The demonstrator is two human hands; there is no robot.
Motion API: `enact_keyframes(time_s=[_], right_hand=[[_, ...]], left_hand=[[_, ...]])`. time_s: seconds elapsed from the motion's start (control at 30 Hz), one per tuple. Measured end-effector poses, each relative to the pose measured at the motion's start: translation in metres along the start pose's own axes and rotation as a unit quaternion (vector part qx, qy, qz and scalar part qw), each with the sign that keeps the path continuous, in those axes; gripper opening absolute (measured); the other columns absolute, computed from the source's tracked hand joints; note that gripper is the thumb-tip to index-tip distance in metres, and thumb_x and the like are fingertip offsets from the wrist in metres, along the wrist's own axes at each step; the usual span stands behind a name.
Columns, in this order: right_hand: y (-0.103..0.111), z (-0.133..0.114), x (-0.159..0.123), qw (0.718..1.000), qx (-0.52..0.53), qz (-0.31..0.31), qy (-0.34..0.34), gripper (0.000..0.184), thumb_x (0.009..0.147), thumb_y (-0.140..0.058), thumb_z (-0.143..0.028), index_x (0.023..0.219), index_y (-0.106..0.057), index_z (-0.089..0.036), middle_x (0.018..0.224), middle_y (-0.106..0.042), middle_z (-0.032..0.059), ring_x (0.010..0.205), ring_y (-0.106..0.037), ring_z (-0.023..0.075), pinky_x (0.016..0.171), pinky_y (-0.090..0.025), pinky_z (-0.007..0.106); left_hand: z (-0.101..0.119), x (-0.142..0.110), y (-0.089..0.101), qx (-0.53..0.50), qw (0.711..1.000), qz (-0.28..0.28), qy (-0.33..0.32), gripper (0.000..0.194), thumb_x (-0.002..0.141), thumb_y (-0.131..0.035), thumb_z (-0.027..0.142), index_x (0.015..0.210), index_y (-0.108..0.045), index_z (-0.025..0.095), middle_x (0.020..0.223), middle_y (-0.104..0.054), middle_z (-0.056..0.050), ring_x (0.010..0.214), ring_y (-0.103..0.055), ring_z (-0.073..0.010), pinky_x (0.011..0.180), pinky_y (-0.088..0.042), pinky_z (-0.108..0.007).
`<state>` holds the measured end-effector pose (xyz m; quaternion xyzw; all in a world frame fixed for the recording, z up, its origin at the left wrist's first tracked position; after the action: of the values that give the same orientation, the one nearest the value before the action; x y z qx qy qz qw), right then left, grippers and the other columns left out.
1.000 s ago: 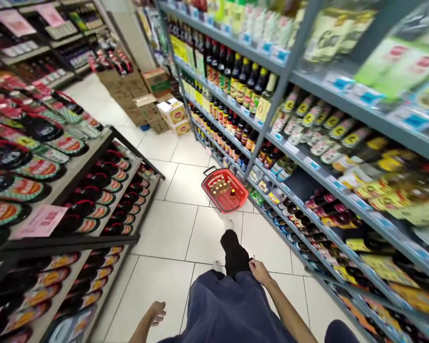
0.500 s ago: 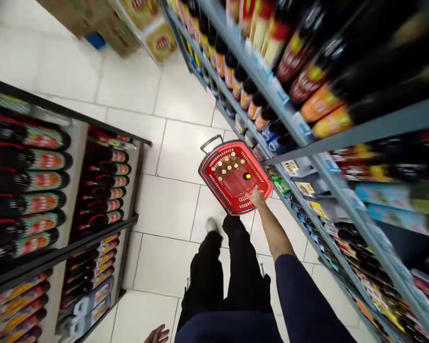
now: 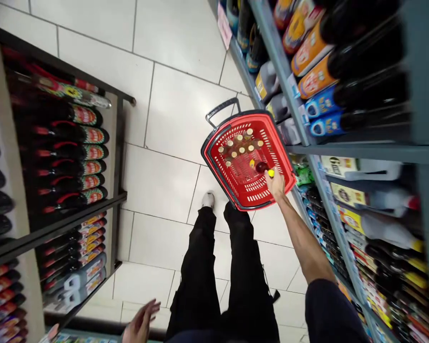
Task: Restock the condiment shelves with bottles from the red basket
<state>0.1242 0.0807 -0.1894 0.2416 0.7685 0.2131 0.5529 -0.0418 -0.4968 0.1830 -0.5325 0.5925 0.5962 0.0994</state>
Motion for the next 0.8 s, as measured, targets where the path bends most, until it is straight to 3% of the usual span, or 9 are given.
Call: enact_keyframes(time_s=[0.1,0.2,0.3,0.4,0.5,0.57,0.6,0.7,0.8], right_hand=[[0.085,-0.049,-0.12,0.99,0.082,0.078,0.079,0.039,0.094,-0.06,-0.053,0.104,-0.061,-0.015,0.082,-0.067,0.0057,0.068,-0.057,0.0162,0.068,-0.047,0.03],[0.191,-0.114,-0.247,0.961,0.157,0.204,0.105,0.035,0.091,-0.065,-0.051,0.095,-0.062,-0.017,0.077,-0.063,0.0017,0.063,-0.053,0.0138,0.061,-0.045,0.028],[0.292,-0.181,-0.36,0.924,0.202,0.304,0.114,0.03,0.089,-0.069,-0.048,0.087,-0.062,-0.019,0.073,-0.061,-0.0004,0.061,-0.053,0.013,0.058,-0.044,0.027],[0.368,-0.233,-0.446,0.89,0.301,0.321,0.119,0.031,0.091,-0.068,-0.048,0.079,-0.055,-0.022,0.059,-0.051,-0.0061,0.045,-0.046,0.0107,0.044,-0.038,0.025],[0.42,-0.269,-0.505,0.847,0.413,0.311,0.126,0.038,0.093,-0.067,-0.052,0.075,-0.047,-0.025,0.051,-0.046,-0.0089,0.032,-0.038,0.0087,0.032,-0.028,0.024],[0.442,-0.285,-0.534,0.829,0.449,0.31,0.125,0.043,0.094,-0.066,-0.057,0.073,-0.049,-0.024,0.052,-0.049,-0.0079,0.031,-0.039,0.0077,0.03,-0.026,0.023],[0.449,-0.29,-0.548,0.823,0.458,0.311,0.125,0.045,0.094,-0.065,-0.061,0.075,-0.052,-0.023,0.052,-0.05,-0.0075,0.032,-0.039,0.0069,0.03,-0.026,0.022],[0.449,-0.292,-0.598,0.797,0.489,0.327,0.138,0.049,0.093,-0.062,-0.07,0.098,-0.063,-0.021,0.057,-0.053,-0.0079,0.038,-0.045,0.0069,0.036,-0.033,0.02],[0.406,-0.27,-0.653,0.768,0.538,0.323,0.131,0.053,0.094,-0.059,-0.07,0.12,-0.061,-0.023,0.065,-0.057,-0.0064,0.049,-0.054,0.0098,0.046,-0.044,0.023]], left_hand=[[0.085,-0.022,0.01,-0.09,0.989,-0.076,-0.088,0.071,0.071,-0.066,0.079,0.105,-0.072,0.016,0.106,-0.081,-0.017,0.108,-0.076,-0.0372,0.096,-0.062,-0.054],[0.205,-0.073,0.018,-0.121,0.945,-0.166,-0.254,0.057,0.088,-0.063,0.064,0.114,-0.071,0.014,0.118,-0.077,-0.018,0.116,-0.072,-0.0308,0.108,-0.054,-0.05],[0.312,-0.16,0.045,-0.157,0.863,-0.243,-0.415,0.052,0.094,-0.061,0.06,0.118,-0.071,0.015,0.129,-0.073,-0.017,0.127,-0.066,-0.0292,0.112,-0.05,-0.046],[0.367,-0.263,0.076,-0.144,0.762,-0.373,-0.509,0.06,0.095,-0.058,0.067,0.125,-0.069,0.017,0.139,-0.067,-0.018,0.13,-0.064,-0.0303,0.11,-0.05,-0.045],[0.36,-0.358,0.09,-0.03,0.624,-0.577,-0.526,0.076,0.086,-0.063,0.076,0.131,-0.068,0.015,0.137,-0.068,-0.02,0.122,-0.069,-0.0321,0.103,-0.055,-0.042],[0.333,-0.402,0.097,0.041,0.552,-0.651,-0.52,0.078,0.08,-0.074,0.071,0.133,-0.067,0.015,0.133,-0.071,-0.019,0.118,-0.07,-0.0321,0.098,-0.057,-0.039],[0.318,-0.417,0.099,0.057,0.532,-0.669,-0.515,0.079,0.078,-0.079,0.068,0.134,-0.066,0.015,0.132,-0.072,-0.018,0.116,-0.071,-0.0318,0.096,-0.058,-0.038],[0.268,-0.44,0.099,0.028,0.543,-0.683,-0.488,0.081,0.075,-0.083,0.066,0.134,-0.064,0.014,0.125,-0.074,-0.016,0.111,-0.073,-0.0311,0.093,-0.06,-0.037],[0.223,-0.438,0.092,-0.014,0.608,-0.653,-0.451,0.076,0.076,-0.08,0.066,0.129,-0.064,0.015,0.114,-0.078,-0.014,0.106,-0.075,-0.0302,0.09,-0.062,-0.038]])
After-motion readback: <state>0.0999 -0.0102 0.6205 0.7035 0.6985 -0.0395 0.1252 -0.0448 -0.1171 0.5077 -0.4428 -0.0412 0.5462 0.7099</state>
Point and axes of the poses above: each hand's wrist, its own x-axis towards the middle knuckle, its own y-axis out of the back of the hand, z = x × y, the point moved 6 cm from there along x, towards the middle knuckle
